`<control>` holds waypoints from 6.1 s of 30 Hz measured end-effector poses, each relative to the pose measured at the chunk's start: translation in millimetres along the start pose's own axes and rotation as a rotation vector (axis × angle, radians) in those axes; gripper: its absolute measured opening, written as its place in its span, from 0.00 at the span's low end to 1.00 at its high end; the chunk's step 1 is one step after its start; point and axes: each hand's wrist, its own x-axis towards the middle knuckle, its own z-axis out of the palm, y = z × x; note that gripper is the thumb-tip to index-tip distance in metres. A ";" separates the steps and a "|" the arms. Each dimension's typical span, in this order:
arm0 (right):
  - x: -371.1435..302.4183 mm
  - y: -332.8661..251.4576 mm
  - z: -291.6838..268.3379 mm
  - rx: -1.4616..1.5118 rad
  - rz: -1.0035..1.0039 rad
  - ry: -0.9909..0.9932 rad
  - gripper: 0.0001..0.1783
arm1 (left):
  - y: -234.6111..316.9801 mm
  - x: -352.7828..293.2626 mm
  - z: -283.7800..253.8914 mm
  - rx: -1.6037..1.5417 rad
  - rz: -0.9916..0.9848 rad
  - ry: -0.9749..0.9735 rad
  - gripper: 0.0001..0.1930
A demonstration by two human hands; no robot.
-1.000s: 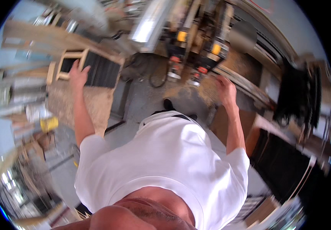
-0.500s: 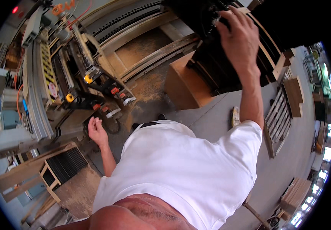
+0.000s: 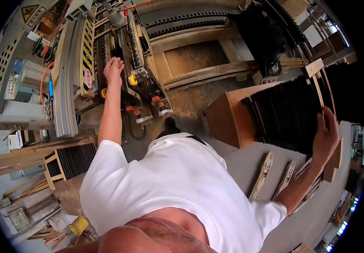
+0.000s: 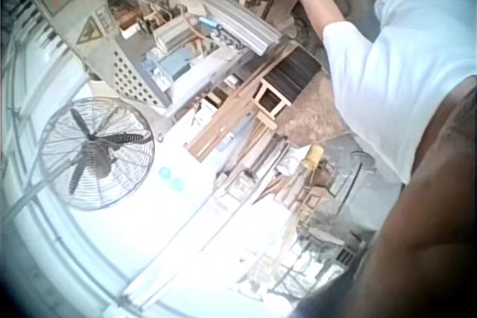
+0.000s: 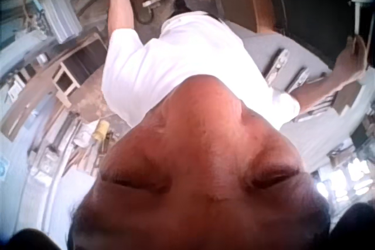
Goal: The person repeatedly picks up small wooden frames with black mesh inserts and places them into a machine, then removes them and stacks them on a nearby table. The cycle of inserting and removing frames continues throughout the clip.
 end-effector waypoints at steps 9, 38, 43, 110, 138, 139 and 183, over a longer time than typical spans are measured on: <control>-2.2 -121.3 57.0 0.256 -0.278 -0.019 0.17 | -2.5 226.3 7.4 -0.385 -0.227 0.068 0.34; -34.9 -516.7 562.5 0.610 -1.331 -0.399 0.14 | -41.7 -185.6 -118.8 -0.766 -0.265 0.064 0.13; -19.4 -552.5 591.4 0.451 -1.430 -0.346 0.19 | -55.3 -235.9 -108.3 -0.893 -0.229 0.293 0.13; -243.7 -298.5 433.8 0.510 -0.796 -1.266 0.14 | 79.0 -256.6 -604.0 1.029 -0.290 1.262 0.31; -61.5 -128.1 176.0 0.414 -0.829 -0.116 0.16 | -41.1 -263.8 -310.7 0.820 0.675 0.743 0.11; -39.9 -113.0 148.6 0.327 -0.820 -0.009 0.17 | -63.8 -272.6 -277.7 0.805 0.650 0.639 0.10; 46.1 -296.4 276.9 0.379 -0.853 -0.381 0.09 | -21.1 277.5 5.8 -0.973 -0.238 0.051 0.34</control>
